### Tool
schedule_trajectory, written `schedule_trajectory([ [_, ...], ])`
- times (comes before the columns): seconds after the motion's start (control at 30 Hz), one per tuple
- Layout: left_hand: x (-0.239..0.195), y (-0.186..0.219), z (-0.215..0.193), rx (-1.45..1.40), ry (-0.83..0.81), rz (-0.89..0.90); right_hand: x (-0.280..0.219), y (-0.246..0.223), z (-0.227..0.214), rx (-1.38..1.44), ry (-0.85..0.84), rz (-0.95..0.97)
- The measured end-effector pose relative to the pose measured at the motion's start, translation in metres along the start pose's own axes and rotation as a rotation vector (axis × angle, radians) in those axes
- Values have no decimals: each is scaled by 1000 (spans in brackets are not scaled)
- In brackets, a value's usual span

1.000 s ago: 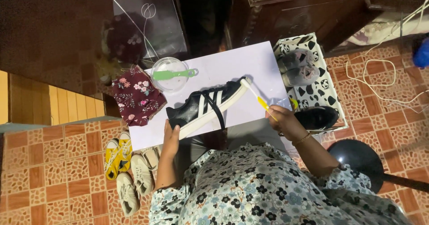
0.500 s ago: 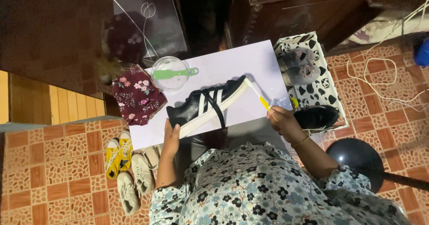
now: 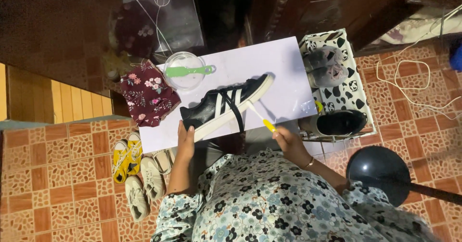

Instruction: The person cleans a black sneaker with white stripes using a floral cloth and a toothbrush. They wipe the upper and sole with the cloth, then scrub the white rubber sole and side stripes with the toothbrush, rotating the shoe to access different areas.

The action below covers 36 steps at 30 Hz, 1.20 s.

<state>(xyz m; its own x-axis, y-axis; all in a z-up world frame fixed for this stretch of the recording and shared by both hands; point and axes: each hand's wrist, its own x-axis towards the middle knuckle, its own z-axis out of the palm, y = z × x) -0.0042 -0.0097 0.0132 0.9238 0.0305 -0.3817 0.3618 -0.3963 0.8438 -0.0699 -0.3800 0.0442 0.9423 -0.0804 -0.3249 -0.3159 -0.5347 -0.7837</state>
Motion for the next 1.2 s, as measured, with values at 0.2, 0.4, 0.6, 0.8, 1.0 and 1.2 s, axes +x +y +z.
schedule_trajectory([
  [0.2, 6, -15, 8, -7, 36, -25, -7, -9, 29, 55, -56, 54],
  [0.4, -2, 3, 13, -103, 71, -77, 10, 26, 51, 113, -107, -61],
  [0.6, -13, -11, 30, -112, 95, -70, 10, 24, 35, 162, -60, -49],
  [0.8, -19, 12, 37, -127, 114, 29, 10, 30, 45, 173, -143, -54],
  [1.0, -16, 5, 37, -86, 102, 68, 13, -2, 7, 172, -54, -63],
  [1.2, -36, 33, 27, -111, 74, 28, 14, 12, 26, 220, -151, -121],
])
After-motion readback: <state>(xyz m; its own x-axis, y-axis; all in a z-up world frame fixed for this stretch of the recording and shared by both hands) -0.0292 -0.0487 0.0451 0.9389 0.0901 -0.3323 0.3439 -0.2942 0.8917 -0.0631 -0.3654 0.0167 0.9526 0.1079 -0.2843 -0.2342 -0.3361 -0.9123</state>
